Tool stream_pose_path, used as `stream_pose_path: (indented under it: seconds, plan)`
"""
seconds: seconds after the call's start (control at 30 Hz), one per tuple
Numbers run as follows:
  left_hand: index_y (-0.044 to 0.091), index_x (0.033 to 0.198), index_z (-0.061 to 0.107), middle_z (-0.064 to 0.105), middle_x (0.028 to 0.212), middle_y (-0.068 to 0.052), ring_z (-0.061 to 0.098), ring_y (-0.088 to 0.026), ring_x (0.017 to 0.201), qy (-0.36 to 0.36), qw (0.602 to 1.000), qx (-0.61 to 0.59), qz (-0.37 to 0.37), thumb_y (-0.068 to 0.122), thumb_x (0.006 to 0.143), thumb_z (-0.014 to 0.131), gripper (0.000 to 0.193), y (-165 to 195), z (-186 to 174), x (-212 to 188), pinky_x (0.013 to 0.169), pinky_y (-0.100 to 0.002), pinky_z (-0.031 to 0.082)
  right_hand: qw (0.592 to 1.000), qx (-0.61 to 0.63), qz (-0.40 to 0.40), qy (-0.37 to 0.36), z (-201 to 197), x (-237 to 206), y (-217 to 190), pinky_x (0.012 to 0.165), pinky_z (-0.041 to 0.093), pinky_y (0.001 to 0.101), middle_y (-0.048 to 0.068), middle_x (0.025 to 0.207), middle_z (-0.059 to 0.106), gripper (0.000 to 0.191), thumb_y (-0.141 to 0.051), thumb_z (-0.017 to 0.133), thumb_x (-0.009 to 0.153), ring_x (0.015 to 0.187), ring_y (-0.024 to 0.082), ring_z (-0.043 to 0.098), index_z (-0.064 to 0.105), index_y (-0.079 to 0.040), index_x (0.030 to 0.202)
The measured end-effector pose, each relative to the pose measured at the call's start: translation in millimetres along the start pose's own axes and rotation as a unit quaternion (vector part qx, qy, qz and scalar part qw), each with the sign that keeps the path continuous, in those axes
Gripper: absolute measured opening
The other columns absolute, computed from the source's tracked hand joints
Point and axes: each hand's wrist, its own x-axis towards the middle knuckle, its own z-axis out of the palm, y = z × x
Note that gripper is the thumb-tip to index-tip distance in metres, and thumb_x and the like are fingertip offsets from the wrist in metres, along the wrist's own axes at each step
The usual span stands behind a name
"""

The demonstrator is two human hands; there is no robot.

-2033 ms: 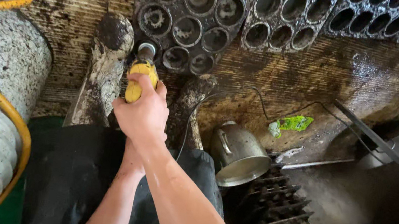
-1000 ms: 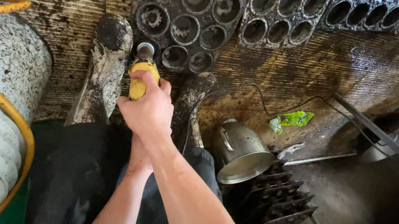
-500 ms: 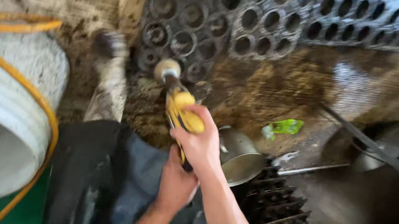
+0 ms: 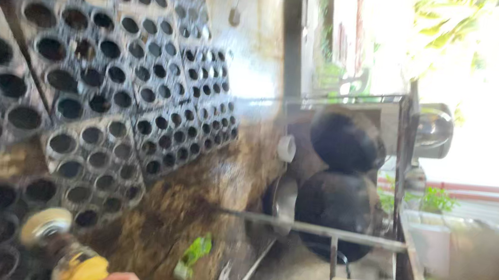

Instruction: The person cleans soiled muffin trays by systematically applying an electric drill with a wire brush attachment into individual muffin cups.

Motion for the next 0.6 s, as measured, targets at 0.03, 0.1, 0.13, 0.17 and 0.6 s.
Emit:
stream_pose_path:
  seconds: [0.03, 0.1, 0.13, 0.17, 0.6]
  plan:
    - [0.003, 0.133, 0.047, 0.067, 0.118, -0.022, 0.065, -0.037, 0.112, 0.000, 1.000, 0.007, 0.001, 0.024, 0.073, 0.083, 0.073, 18, -1, 7, 0.092, -0.044, 0.054, 1.000, 0.005, 0.010, 0.009, 5, 12, -9, 0.103, 0.053, 0.0315, 0.010, 0.111, 0.073, 0.018, -0.006, 0.069, 0.095, 0.109, 0.021, 0.070, 0.070, -0.002, 0.113]
    - [0.003, 0.133, 0.047, 0.066, 0.118, -0.022, 0.065, -0.037, 0.112, -0.001, 1.000, 0.024, 0.004, 0.024, 0.073, 0.082, 0.073, 44, 3, 19, 0.093, -0.045, 0.054, 0.999, 0.012, 0.024, 0.029, -4, 34, -33, 0.101, 0.054, 0.0318, 0.010, 0.111, 0.072, 0.022, -0.004, 0.069, 0.091, 0.108, 0.020, 0.069, 0.070, -0.003, 0.113]
    - [0.003, 0.133, 0.046, 0.066, 0.118, -0.022, 0.065, -0.038, 0.112, -0.001, 0.999, 0.038, 0.005, 0.024, 0.073, 0.082, 0.073, 46, 1, 23, 0.093, -0.045, 0.054, 0.999, 0.012, 0.030, 0.043, 1, 36, -43, 0.099, 0.054, 0.0320, 0.009, 0.110, 0.072, 0.024, -0.004, 0.070, 0.089, 0.107, 0.020, 0.069, 0.070, -0.004, 0.113]
    - [0.003, 0.133, 0.046, 0.066, 0.118, -0.022, 0.065, -0.038, 0.113, -0.003, 0.999, 0.050, 0.006, 0.024, 0.073, 0.082, 0.073, 49, -5, 31, 0.093, -0.045, 0.054, 0.997, 0.012, 0.042, 0.057, 18, 35, -50, 0.098, 0.054, 0.0322, 0.009, 0.110, 0.072, 0.026, -0.003, 0.070, 0.087, 0.106, 0.020, 0.069, 0.069, -0.004, 0.113]
    - [0.002, 0.133, 0.042, 0.062, 0.119, -0.023, 0.062, -0.041, 0.116, 0.046, 0.966, 0.179, -0.183, 0.026, 0.075, 0.082, 0.074, 24, -63, 40, 0.097, -0.048, 0.053, 0.962, 0.036, 0.265, 0.047, 52, 134, -48, 0.081, 0.059, 0.0345, 0.009, 0.106, 0.071, 0.051, 0.005, 0.072, 0.066, 0.096, 0.021, 0.069, 0.066, -0.010, 0.115]
